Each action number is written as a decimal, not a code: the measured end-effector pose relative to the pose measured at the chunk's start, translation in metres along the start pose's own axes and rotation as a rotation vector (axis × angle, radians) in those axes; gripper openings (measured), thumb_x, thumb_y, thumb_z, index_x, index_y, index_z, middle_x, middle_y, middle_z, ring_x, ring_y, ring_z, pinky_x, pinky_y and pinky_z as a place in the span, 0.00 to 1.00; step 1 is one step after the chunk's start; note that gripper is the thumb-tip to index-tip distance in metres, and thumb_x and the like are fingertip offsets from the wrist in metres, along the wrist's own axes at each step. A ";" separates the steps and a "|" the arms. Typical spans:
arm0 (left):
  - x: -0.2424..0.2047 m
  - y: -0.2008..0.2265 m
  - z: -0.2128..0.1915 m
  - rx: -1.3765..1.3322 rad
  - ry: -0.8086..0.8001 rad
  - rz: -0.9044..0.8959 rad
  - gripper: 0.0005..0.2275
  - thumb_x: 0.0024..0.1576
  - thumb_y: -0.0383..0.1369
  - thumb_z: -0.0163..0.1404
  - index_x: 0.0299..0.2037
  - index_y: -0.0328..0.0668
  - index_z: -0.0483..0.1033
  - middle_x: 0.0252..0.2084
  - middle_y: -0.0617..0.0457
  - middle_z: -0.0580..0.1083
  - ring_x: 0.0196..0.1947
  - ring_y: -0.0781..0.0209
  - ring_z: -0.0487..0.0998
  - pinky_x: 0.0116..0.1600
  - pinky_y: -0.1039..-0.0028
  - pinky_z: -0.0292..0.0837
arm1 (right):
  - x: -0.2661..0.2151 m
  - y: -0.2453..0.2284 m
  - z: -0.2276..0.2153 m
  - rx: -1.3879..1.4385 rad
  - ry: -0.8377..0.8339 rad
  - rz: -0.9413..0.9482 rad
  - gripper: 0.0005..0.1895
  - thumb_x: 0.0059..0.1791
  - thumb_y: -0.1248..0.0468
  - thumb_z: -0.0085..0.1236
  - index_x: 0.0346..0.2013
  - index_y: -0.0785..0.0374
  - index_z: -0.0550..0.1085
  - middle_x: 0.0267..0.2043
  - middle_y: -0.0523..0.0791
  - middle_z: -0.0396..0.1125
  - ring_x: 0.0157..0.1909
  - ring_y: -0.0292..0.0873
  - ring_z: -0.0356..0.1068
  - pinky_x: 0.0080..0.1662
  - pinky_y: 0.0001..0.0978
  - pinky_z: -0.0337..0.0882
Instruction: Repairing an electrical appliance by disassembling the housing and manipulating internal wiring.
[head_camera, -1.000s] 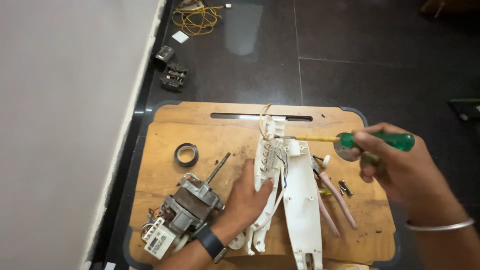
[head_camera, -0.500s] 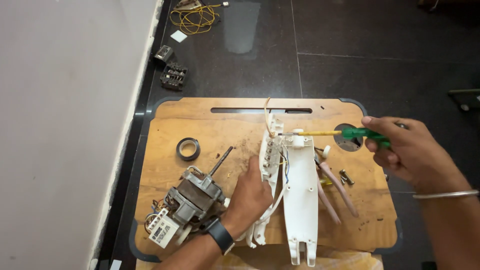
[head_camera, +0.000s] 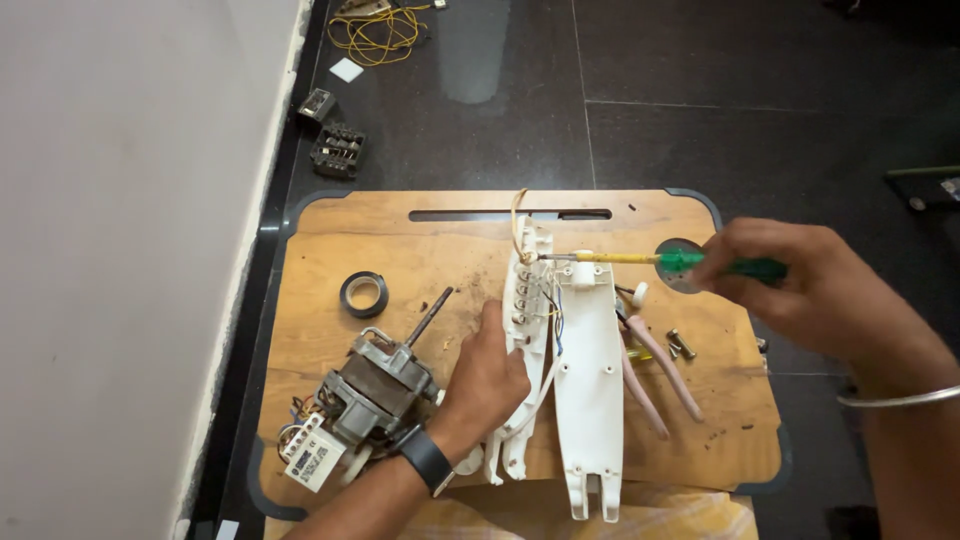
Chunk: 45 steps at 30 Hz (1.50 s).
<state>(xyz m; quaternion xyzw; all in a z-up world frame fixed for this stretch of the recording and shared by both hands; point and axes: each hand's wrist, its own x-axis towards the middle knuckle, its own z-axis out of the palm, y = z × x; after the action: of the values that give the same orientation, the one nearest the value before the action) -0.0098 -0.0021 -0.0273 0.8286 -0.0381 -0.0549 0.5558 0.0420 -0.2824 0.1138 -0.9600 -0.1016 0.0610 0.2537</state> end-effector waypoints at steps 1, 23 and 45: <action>0.001 0.001 0.000 0.002 0.000 0.000 0.17 0.54 0.21 0.45 0.54 0.32 0.60 0.42 0.26 0.76 0.46 0.26 0.76 0.49 0.47 0.71 | -0.002 0.002 0.000 0.002 0.001 0.000 0.08 0.46 0.61 0.64 0.36 0.60 0.81 0.33 0.47 0.76 0.33 0.40 0.76 0.33 0.33 0.74; 0.002 0.000 -0.004 -0.024 -0.024 -0.007 0.17 0.55 0.24 0.47 0.54 0.35 0.59 0.43 0.27 0.75 0.48 0.25 0.75 0.52 0.46 0.68 | 0.016 0.001 -0.011 -0.297 -0.116 0.095 0.16 0.51 0.53 0.57 0.46 0.60 0.79 0.27 0.47 0.74 0.19 0.37 0.66 0.22 0.28 0.65; 0.003 0.003 -0.003 -0.003 -0.049 -0.025 0.19 0.54 0.22 0.45 0.56 0.34 0.57 0.42 0.25 0.75 0.47 0.25 0.75 0.51 0.46 0.69 | 0.011 -0.005 -0.009 -0.105 -0.193 0.277 0.17 0.52 0.53 0.58 0.49 0.60 0.76 0.23 0.47 0.67 0.15 0.38 0.58 0.19 0.31 0.59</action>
<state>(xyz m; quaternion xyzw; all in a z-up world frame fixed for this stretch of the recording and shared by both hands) -0.0060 -0.0004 -0.0237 0.8267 -0.0410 -0.0822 0.5551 0.0531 -0.2801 0.1238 -0.9664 0.0046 0.1818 0.1815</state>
